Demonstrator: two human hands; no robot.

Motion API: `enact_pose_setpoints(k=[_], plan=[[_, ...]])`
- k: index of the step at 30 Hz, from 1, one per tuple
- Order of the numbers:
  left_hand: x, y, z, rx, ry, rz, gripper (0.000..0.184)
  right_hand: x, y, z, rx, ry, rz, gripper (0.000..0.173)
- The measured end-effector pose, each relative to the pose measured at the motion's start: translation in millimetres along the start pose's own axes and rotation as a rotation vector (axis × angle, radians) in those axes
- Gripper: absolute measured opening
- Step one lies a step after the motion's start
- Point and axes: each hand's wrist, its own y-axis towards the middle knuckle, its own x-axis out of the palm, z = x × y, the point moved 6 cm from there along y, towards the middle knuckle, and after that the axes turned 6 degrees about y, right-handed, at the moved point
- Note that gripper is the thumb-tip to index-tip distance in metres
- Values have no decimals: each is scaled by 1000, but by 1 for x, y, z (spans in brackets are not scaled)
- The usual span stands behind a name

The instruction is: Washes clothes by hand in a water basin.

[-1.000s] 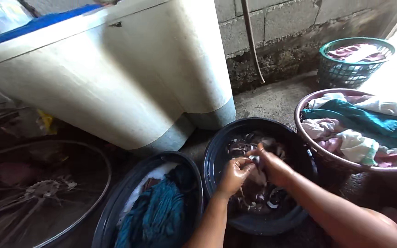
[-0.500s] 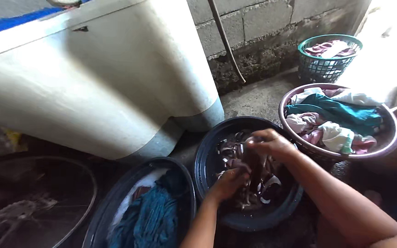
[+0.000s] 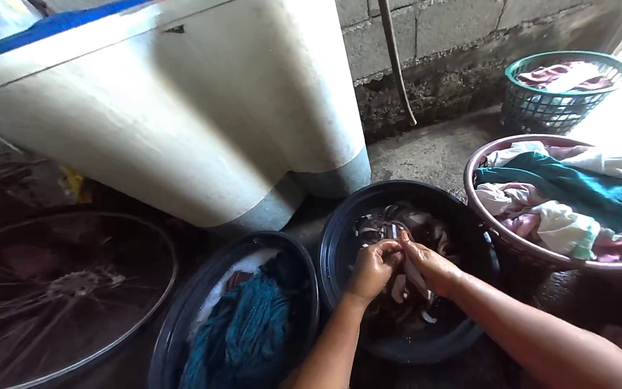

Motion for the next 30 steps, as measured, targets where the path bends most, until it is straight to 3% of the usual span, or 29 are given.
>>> enact_pose_setpoints(k=[2, 4, 6, 8, 11, 15, 17, 19, 22, 24, 28, 30], plan=[[-14, -1, -1, -86, 76, 96, 41, 5, -1, 1, -13, -90, -72, 36], [-26, -2, -4, -144, 44, 130, 51, 9, -2, -3, -3, -242, -99, 35], [-23, -4, -10, -118, -155, 50, 44, 10, -6, -17, -35, -310, -75, 20], [-9, -9, -10, -68, -290, -155, 44, 4, -10, -38, -135, -247, -8, 5], [10, -20, -14, -125, -92, -402, 32, -25, -17, -72, -365, -2, 147, 10], [11, -24, -36, -292, 258, -511, 36, -83, -24, -90, -535, 252, 383, 17], [-3, -19, -32, -252, 275, -382, 33, -99, -21, -85, -489, 230, 491, 14], [-18, -15, -25, -160, 205, -178, 29, -96, -15, -74, -332, -38, 474, 21], [-23, -13, -5, -10, 73, 0, 25, -52, -2, -48, -136, -562, 52, 47], [-16, -12, 7, 95, 58, 23, 22, -15, 4, -27, -126, -742, -164, 47], [-17, -10, 8, 157, -116, 97, 22, 0, 3, -28, -237, -764, -82, 24], [-21, -8, -1, 109, -228, 40, 37, -6, -4, -52, -372, -711, 13, 24]])
